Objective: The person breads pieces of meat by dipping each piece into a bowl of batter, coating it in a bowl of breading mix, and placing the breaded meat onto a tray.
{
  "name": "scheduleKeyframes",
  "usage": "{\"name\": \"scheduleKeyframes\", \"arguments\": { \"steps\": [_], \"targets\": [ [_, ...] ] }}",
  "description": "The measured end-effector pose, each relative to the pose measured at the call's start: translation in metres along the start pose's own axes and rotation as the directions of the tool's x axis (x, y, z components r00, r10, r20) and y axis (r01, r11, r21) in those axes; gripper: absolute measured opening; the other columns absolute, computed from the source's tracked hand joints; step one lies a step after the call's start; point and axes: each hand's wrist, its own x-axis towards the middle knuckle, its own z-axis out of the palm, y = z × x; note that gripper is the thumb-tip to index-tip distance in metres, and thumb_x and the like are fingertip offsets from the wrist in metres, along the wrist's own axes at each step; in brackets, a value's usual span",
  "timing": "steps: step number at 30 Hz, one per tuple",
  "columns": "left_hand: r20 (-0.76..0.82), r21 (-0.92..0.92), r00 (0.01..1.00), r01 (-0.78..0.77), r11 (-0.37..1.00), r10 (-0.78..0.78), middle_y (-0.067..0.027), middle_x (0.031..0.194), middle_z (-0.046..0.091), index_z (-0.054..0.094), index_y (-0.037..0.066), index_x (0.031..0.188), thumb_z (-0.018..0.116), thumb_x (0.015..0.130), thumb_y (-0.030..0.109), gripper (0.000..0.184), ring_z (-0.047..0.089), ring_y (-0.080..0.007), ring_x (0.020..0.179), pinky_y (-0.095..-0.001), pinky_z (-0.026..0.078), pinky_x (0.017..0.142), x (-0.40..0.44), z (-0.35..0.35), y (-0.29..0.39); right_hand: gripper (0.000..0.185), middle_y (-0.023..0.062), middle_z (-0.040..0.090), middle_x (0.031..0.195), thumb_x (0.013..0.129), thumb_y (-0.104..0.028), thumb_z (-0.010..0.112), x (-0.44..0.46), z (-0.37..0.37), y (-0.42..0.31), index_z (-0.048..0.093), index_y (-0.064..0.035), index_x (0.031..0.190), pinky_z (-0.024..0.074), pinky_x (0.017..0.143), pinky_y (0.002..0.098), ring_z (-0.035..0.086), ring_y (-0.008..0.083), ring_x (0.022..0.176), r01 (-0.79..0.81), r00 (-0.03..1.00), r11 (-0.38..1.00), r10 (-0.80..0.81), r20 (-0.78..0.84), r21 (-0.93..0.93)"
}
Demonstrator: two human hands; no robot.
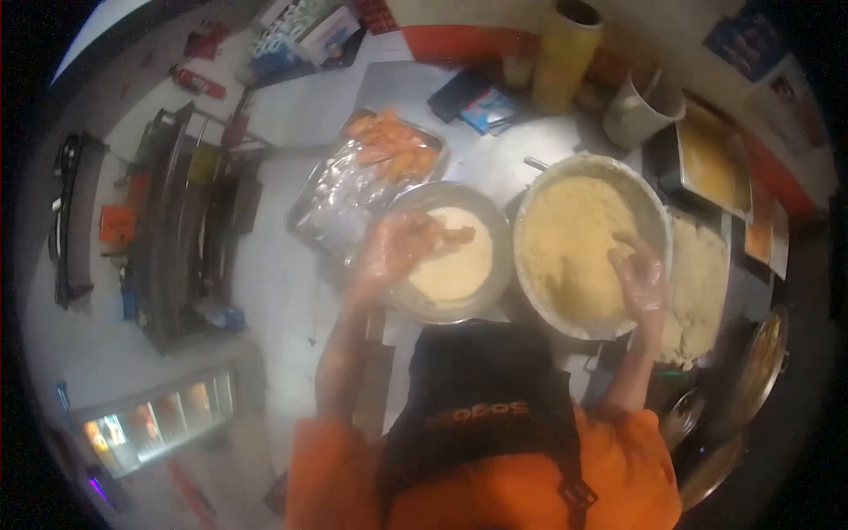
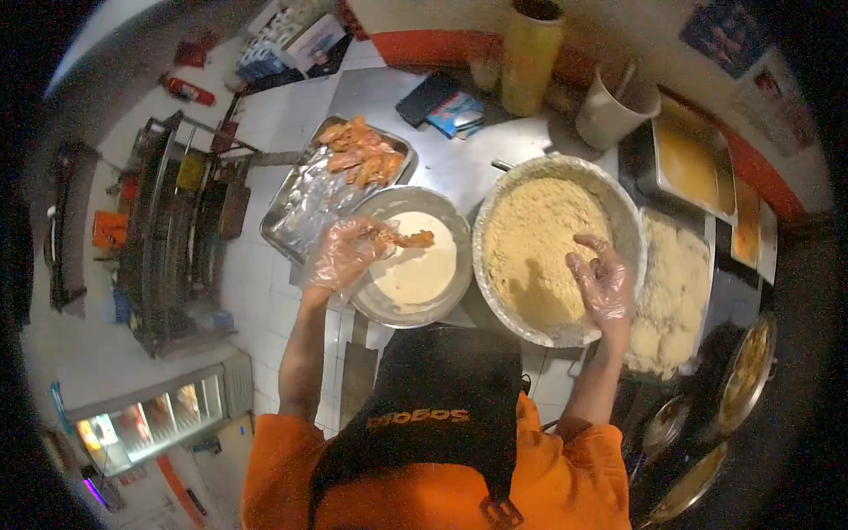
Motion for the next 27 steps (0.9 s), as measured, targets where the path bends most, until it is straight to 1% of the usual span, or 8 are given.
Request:
{"name": "scheduleKeyframes", "arguments": {
  "steps": [3, 11, 14, 16, 17, 19, 25, 27],
  "targets": [
    [0.143, 0.251, 0.984, 0.070, 0.966, -0.108, -0.0132, 0.094, 0.073, 0.072, 0.005, 0.103, 0.074, 0.084, 0.024, 0.027, 0.070, -0.0239, 0.088, -0.0378, 0.055, 0.081, -0.003, 0.020, -0.012, 0.029, -0.0066, 0.039, 0.058, 0.089, -0.020, 0.072, -0.008, -0.013, 0.010, 0.068, -0.0041, 0.113, 0.0272, 0.050, 0.0250, 0.034, 0.0039, 0.054, 0.030, 0.998, 0.999, -0.032, -0.056, -0.041],
    [0.300, 0.151, 0.953, -0.005, 0.988, -0.041, -0.0136, 0.099, 0.072, 0.065, 0.000, 0.111, 0.068, 0.088, 0.008, 0.025, 0.070, -0.0208, 0.088, -0.0375, 0.059, 0.075, -0.025, 0.059, -0.091, 0.032, 0.0004, 0.049, 0.062, 0.087, -0.023, 0.072, -0.003, -0.007, 0.016, 0.068, -0.0082, 0.116, 0.0375, 0.054, 0.0303, 0.044, 0.0102, 0.057, 0.023, 0.999, 0.991, -0.018, 0.044, -0.128],
    [0.287, -0.397, 0.912, 0.392, 0.830, -0.293, -0.0136, 0.097, 0.072, 0.066, 0.000, 0.110, 0.066, 0.089, 0.002, 0.021, 0.070, -0.0216, 0.085, -0.0338, 0.062, 0.070, -0.009, 0.035, -0.066, 0.047, 0.0100, 0.064, 0.086, 0.082, -0.021, 0.075, 0.014, -0.001, 0.014, 0.061, -0.0113, 0.126, 0.0515, 0.071, 0.0344, 0.062, 0.0175, 0.076, 0.029, 0.982, 0.965, 0.020, 0.185, -0.259],
    [0.097, -0.221, 0.930, 0.367, 0.904, -0.354, -0.0122, 0.095, 0.072, 0.065, 0.000, 0.108, 0.063, 0.090, -0.004, 0.019, 0.070, -0.0219, 0.083, -0.0308, 0.064, 0.068, -0.002, 0.029, -0.058, 0.077, 0.0212, 0.055, 0.134, 0.078, -0.023, 0.079, 0.026, 0.013, 0.023, 0.042, -0.0147, 0.146, 0.0472, 0.102, 0.0400, 0.059, 0.0261, 0.120, 0.374, 0.914, 0.820, -0.246, 0.323, -0.433],
    [0.042, 0.166, 0.969, 0.232, 0.958, -0.242, -0.0152, 0.089, 0.072, 0.065, 0.001, 0.105, 0.065, 0.090, 0.006, 0.015, 0.071, -0.0251, 0.076, -0.0353, 0.061, 0.064, 0.000, 0.030, -0.072, 0.077, 0.0212, 0.055, 0.134, 0.078, -0.023, 0.079, 0.035, 0.025, 0.020, 0.042, -0.0147, 0.146, 0.0472, 0.102, 0.0400, 0.059, 0.0261, 0.120, 0.370, 0.915, 0.821, -0.243, 0.322, -0.434],
    [0.060, 0.321, 0.984, 0.142, 0.936, -0.170, -0.0175, 0.086, 0.071, 0.066, 0.002, 0.102, 0.065, 0.090, 0.012, 0.016, 0.070, -0.0281, 0.073, -0.0381, 0.059, 0.063, -0.002, 0.047, -0.134, 0.107, 0.0220, 0.017, 0.161, 0.073, -0.031, 0.082, 0.050, 0.052, 0.007, 0.017, -0.0168, 0.157, 0.0292, 0.118, 0.0492, 0.030, 0.0357, 0.145, 0.267, 0.889, 0.675, 0.104, 0.447, -0.688],
    [-0.085, 0.351, 0.976, -0.159, 0.923, 0.200, -0.0189, 0.079, 0.069, 0.069, 0.006, 0.099, 0.066, 0.089, 0.023, 0.019, 0.069, -0.0281, 0.074, -0.0389, 0.053, 0.065, -0.007, 0.085, -0.158, 0.110, 0.0265, 0.012, 0.161, 0.076, -0.038, 0.077, 0.054, 0.090, 0.052, 0.008, -0.0150, 0.159, 0.0311, 0.110, 0.0631, 0.028, 0.0459, 0.144, 0.371, 0.885, 0.459, 0.088, 0.457, -0.807],
    [0.043, 0.108, 0.951, 0.300, 0.948, -0.306, -0.0132, 0.085, 0.073, 0.070, 0.003, 0.103, 0.070, 0.087, 0.015, 0.019, 0.069, -0.0191, 0.081, -0.0322, 0.054, 0.071, -0.002, 0.068, -0.093, 0.094, 0.0272, 0.024, 0.156, 0.080, -0.034, 0.073, 0.053, 0.097, 0.107, 0.020, -0.0129, 0.155, 0.0376, 0.105, 0.0601, 0.038, 0.0444, 0.138, 0.441, 0.889, 0.333, -0.035, 0.456, -0.834]
  ]
}}
